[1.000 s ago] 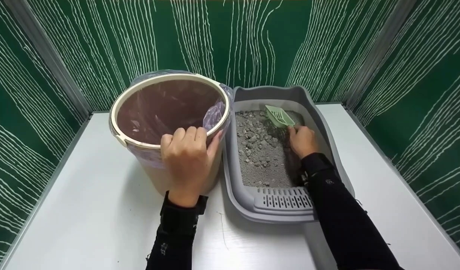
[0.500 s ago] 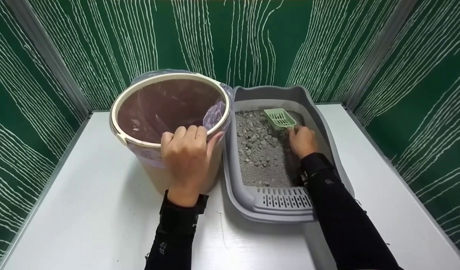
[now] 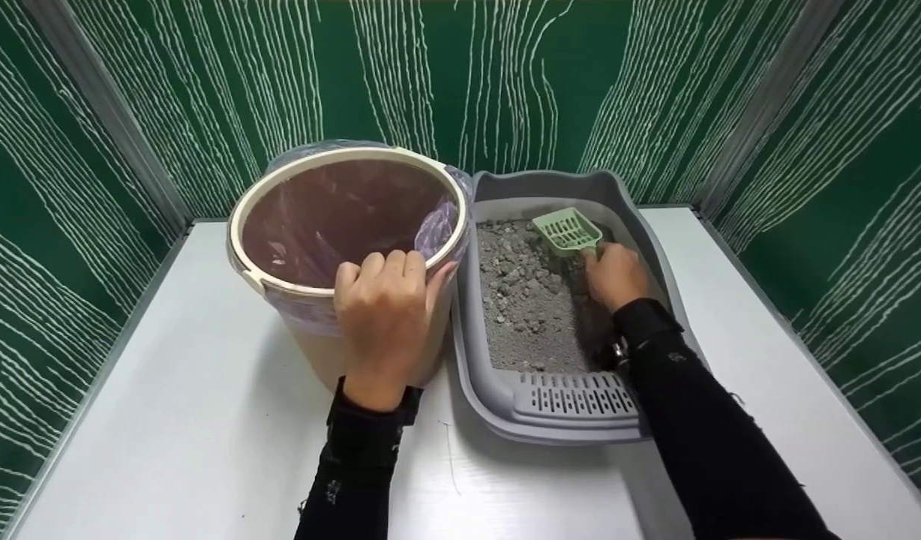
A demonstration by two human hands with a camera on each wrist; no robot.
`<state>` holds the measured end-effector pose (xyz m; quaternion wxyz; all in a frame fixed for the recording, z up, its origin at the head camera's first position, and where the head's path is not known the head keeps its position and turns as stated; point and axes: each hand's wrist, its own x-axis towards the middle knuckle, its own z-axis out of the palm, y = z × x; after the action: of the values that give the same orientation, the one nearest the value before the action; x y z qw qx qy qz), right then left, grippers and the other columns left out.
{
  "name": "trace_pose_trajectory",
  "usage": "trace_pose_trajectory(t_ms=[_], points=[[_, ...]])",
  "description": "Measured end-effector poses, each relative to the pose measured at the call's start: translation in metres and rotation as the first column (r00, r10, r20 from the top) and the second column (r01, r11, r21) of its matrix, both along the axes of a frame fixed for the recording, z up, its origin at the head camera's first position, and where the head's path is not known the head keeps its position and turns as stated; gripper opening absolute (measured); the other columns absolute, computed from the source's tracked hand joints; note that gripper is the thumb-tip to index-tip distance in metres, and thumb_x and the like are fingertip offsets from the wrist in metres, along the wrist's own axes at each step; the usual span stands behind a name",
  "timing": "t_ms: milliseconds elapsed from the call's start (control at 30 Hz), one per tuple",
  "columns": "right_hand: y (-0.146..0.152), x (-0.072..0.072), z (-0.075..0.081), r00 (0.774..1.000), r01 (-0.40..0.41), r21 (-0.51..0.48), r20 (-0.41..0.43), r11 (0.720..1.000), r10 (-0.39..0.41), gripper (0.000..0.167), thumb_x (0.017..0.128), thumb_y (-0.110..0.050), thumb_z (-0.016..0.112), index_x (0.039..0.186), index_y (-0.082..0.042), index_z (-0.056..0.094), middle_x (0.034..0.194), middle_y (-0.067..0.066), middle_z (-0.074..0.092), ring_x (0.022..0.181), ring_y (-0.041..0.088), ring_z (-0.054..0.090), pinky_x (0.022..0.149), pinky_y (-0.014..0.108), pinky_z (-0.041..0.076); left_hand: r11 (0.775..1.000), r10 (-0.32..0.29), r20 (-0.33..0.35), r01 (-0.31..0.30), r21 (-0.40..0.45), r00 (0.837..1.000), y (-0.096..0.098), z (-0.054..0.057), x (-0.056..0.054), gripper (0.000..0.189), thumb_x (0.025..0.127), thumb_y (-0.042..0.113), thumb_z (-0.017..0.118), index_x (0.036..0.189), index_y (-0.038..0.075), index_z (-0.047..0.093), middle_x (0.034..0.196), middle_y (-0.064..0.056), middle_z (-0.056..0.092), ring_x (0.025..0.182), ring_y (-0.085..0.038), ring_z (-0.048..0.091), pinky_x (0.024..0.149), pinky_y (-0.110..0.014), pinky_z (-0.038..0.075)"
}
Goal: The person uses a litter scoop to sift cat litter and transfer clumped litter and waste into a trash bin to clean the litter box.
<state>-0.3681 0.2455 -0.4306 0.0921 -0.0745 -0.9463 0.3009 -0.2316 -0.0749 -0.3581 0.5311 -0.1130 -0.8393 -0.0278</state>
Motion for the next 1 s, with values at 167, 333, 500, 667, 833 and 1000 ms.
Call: trace_pose_trajectory(t_ms=[167, 333, 500, 667, 833, 1000], points=[[0.002, 0.008, 0.037, 0.996, -0.085, -0.005, 0.038, 0.996, 0.085, 0.047, 0.113, -0.03, 0.054, 0.139, 0.008, 0.063, 0.125, 0.031, 0.068, 0.102, 0.044, 0.066, 0.09, 0.054, 0.049, 1.0, -0.015, -0.022, 0.015, 0.012, 1.0, 0.003, 0.0, -0.001, 0.048, 0.099, 0.051, 0.072, 0.081, 0.007, 0.069, 0.072, -0.006, 0.066, 0.064, -0.026, 0.057, 0.064, -0.041, 0.04], [-0.007, 0.011, 0.091, 0.989, -0.135, -0.011, 0.06, 0.991, 0.135, 0.046, 0.111, -0.035, 0.056, 0.14, 0.0, 0.065, 0.123, 0.023, 0.07, 0.073, 0.024, 0.057, 0.064, 0.036, 0.048, 0.999, -0.021, -0.034, 0.022, 0.026, 0.999, 0.002, 0.0, -0.001, 0.045, 0.098, 0.048, 0.076, 0.081, 0.007, 0.07, 0.072, -0.006, 0.066, 0.063, -0.025, 0.056, 0.064, -0.041, 0.04], [-0.033, 0.021, 0.154, 0.98, -0.18, 0.015, 0.091, 0.984, 0.178, 0.046, 0.111, -0.041, 0.056, 0.144, -0.01, 0.064, 0.114, 0.012, 0.07, 0.062, 0.011, 0.049, 0.049, 0.025, 0.042, 0.999, -0.019, -0.042, 0.021, 0.029, 0.999, 0.002, 0.0, -0.001, 0.045, 0.097, 0.048, 0.077, 0.08, 0.007, 0.069, 0.071, -0.007, 0.066, 0.062, -0.025, 0.055, 0.064, -0.041, 0.04], [-0.068, 0.041, 0.197, 0.96, -0.276, 0.116, -0.021, 0.954, 0.28, 0.039, 0.111, -0.04, 0.056, 0.137, -0.014, 0.069, 0.098, 0.004, 0.068, 0.061, 0.01, 0.048, 0.049, 0.024, 0.04, 0.999, -0.012, -0.045, 0.013, 0.03, 0.999, 0.002, 0.0, -0.001, 0.046, 0.095, 0.048, 0.079, 0.078, 0.007, 0.068, 0.07, -0.007, 0.064, 0.063, -0.026, 0.056, 0.064, -0.041, 0.04], [-0.11, 0.056, 0.206, 0.905, -0.395, 0.2, -0.083, 0.897, 0.417, 0.034, 0.111, -0.032, 0.058, 0.131, -0.009, 0.071, 0.108, 0.007, 0.076, 0.07, 0.015, 0.061, 0.065, 0.029, 0.053, 1.0, -0.008, -0.047, 0.009, 0.026, 0.999, 0.001, -0.001, -0.001, 0.048, 0.096, 0.049, 0.077, 0.077, 0.007, 0.066, 0.069, -0.007, 0.064, 0.062, -0.026, 0.055, 0.064, -0.041, 0.039], [-0.138, 0.065, 0.194, 0.783, -0.469, 0.398, -0.225, 0.788, 0.58, 0.024, 0.107, -0.026, 0.065, 0.109, -0.004, 0.075, 0.094, 0.01, 0.076, 0.074, 0.022, 0.067, 0.073, 0.039, 0.058, 1.0, -0.014, -0.052, 0.015, 0.018, 0.999, 0.002, -0.001, -0.002, 0.047, 0.096, 0.048, 0.077, 0.077, 0.006, 0.067, 0.069, -0.007, 0.064, 0.062, -0.027, 0.056, 0.063, -0.042, 0.039]])
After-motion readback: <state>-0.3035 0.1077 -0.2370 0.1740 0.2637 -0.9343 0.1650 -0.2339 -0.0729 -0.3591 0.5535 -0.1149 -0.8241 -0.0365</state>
